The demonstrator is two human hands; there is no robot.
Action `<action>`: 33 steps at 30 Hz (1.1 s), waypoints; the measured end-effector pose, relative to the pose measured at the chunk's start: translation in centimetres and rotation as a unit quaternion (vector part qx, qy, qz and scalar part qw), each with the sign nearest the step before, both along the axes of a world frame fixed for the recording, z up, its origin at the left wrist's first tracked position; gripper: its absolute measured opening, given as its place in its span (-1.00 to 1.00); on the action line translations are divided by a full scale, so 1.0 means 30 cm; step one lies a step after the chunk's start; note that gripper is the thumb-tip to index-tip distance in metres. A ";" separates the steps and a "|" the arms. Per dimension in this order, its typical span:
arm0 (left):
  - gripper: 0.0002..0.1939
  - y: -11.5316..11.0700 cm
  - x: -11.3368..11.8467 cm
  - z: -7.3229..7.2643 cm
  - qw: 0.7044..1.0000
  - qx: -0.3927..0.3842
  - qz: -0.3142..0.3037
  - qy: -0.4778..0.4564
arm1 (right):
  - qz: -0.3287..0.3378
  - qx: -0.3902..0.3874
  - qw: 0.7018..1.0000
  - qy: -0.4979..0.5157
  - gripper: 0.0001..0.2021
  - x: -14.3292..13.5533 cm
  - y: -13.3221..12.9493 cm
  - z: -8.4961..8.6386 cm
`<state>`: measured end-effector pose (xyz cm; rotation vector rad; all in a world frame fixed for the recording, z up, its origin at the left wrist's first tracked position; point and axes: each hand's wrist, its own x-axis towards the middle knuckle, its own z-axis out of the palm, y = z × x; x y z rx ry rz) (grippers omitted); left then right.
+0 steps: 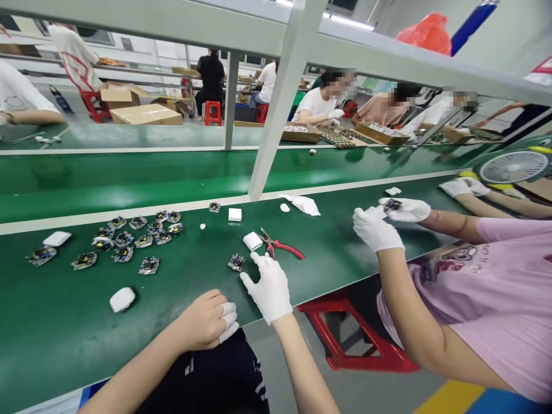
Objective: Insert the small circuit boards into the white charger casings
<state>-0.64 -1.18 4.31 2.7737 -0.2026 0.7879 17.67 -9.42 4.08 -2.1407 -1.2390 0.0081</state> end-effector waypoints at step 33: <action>-0.43 0.052 -0.266 0.138 0.896 -0.343 0.239 -0.151 | 0.166 0.030 0.476 0.863 -0.75 -0.443 0.107 0.167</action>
